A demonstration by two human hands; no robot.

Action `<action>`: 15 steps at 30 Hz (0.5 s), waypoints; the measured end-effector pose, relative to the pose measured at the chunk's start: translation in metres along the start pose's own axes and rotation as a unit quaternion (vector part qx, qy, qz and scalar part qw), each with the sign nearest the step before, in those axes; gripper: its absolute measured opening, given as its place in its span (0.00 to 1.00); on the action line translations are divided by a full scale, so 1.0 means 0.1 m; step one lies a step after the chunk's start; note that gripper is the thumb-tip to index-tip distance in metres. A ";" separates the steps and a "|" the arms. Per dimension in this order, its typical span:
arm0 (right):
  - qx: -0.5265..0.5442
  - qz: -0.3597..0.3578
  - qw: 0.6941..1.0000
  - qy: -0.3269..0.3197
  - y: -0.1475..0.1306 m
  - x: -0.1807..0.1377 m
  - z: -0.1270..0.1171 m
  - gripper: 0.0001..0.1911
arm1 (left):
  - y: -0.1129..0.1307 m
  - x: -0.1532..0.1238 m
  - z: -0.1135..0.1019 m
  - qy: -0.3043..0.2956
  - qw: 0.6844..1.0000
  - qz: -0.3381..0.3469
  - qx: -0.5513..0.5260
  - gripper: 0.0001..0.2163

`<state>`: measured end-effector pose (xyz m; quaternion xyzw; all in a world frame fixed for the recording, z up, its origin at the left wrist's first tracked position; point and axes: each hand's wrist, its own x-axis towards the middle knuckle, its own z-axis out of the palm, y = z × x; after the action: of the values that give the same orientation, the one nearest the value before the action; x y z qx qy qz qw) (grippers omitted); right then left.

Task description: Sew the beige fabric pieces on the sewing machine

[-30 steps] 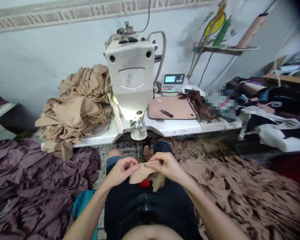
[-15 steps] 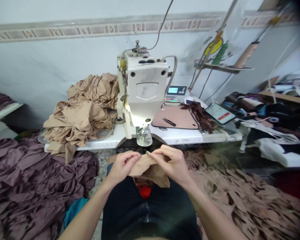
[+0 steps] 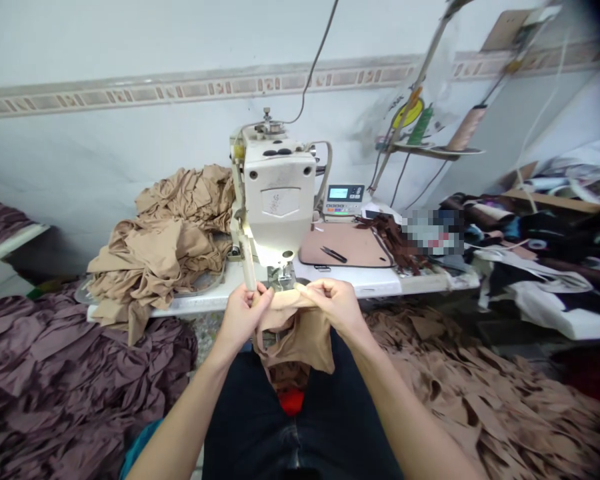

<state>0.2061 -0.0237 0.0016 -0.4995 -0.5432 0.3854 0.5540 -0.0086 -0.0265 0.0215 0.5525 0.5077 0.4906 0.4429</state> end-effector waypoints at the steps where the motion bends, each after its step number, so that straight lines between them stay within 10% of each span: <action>1: 0.001 -0.005 1.000 0.006 0.02 0.03 0.00 0.19 | 0.02 0.03 0.03 0.005 1.000 -0.004 -0.013 0.17; 15: 0.024 -0.027 0.999 0.027 0.24 0.22 -0.01 0.18 | -0.13 0.30 0.13 0.008 0.998 0.012 -0.058 0.20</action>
<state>0.2123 0.0025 -0.0168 -0.4814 -0.5322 0.3695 0.5903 0.0030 0.0044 0.0094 0.5279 0.4753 0.5286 0.4648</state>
